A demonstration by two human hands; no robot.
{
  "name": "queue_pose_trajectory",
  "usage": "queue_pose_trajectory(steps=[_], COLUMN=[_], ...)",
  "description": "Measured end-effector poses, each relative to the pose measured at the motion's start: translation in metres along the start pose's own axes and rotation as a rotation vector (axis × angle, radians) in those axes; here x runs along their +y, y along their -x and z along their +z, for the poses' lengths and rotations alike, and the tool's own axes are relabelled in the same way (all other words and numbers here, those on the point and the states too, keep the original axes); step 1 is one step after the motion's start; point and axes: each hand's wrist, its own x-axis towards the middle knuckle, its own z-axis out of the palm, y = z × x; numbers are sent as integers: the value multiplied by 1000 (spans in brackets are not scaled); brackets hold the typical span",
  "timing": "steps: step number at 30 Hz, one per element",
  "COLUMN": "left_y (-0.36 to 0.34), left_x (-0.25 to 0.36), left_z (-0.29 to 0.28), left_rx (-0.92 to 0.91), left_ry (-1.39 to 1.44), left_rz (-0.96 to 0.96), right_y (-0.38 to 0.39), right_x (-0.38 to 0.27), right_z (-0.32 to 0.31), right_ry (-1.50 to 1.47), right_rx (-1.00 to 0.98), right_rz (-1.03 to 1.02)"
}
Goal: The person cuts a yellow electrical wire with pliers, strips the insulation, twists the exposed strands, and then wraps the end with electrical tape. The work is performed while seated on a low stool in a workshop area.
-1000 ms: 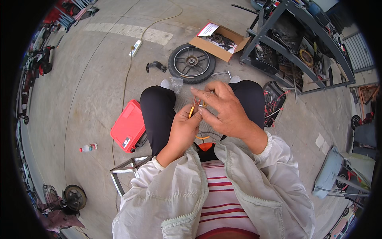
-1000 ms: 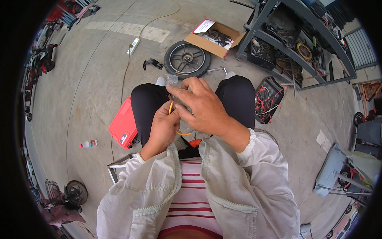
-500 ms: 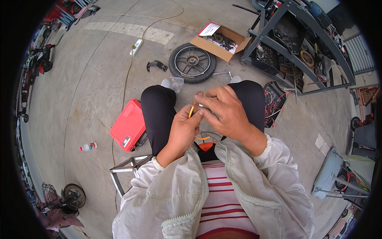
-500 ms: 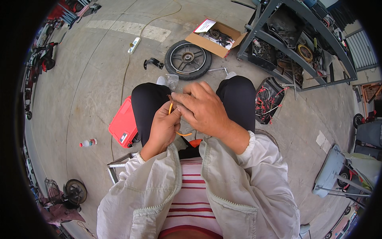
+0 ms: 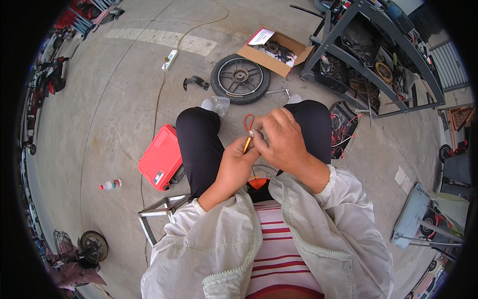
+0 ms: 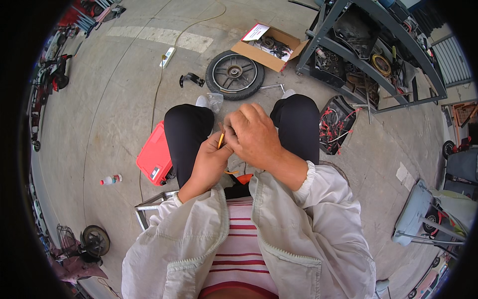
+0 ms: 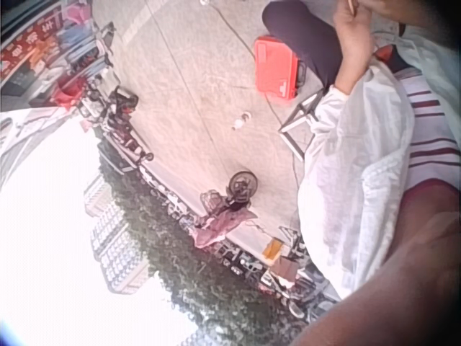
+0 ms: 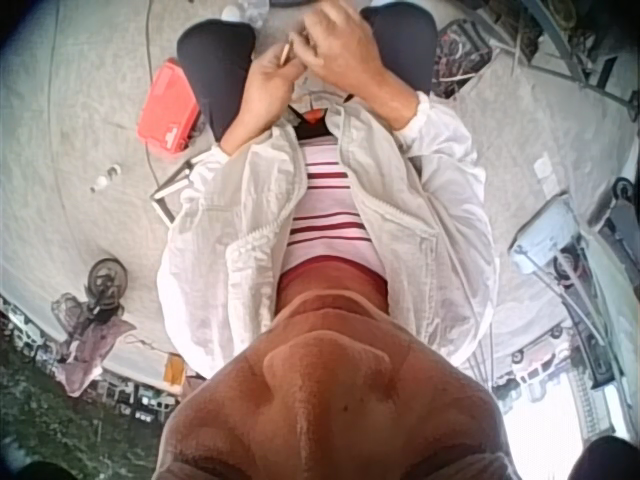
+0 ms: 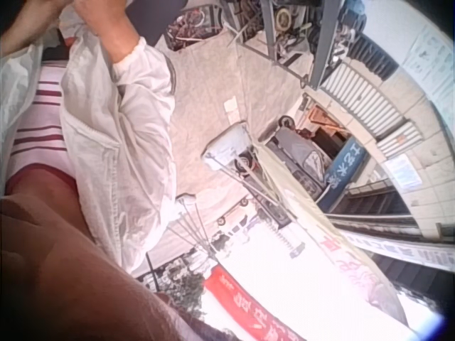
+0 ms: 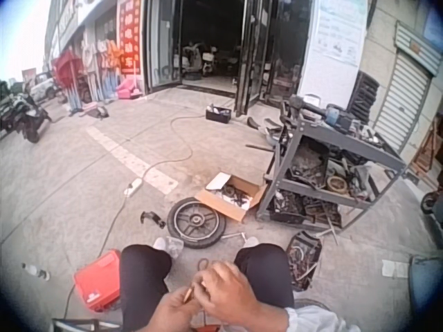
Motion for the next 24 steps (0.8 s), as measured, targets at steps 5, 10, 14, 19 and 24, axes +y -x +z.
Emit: queue_pose_trajectory(steps=[5, 10, 14, 19, 24], left_y=[6, 2, 0, 1, -1], left_x=[7, 14, 11, 11, 11], left_z=[0, -5, -5, -8, -7], left_rx=[12, 45, 26, 46, 48], left_ry=[56, 226, 268, 283, 294], left_rz=[-228, -225, -196, -203, -208], right_y=[-21, -12, 1, 7, 12], right_x=[28, 5, -3, -4, -5], right_z=[-22, -26, -12, -9, -9], right_ry=[13, -136, -53, -39, 48], right_rx=[173, -127, -269, -227, -147], right_rz=[191, 24, -9, -19, -71])
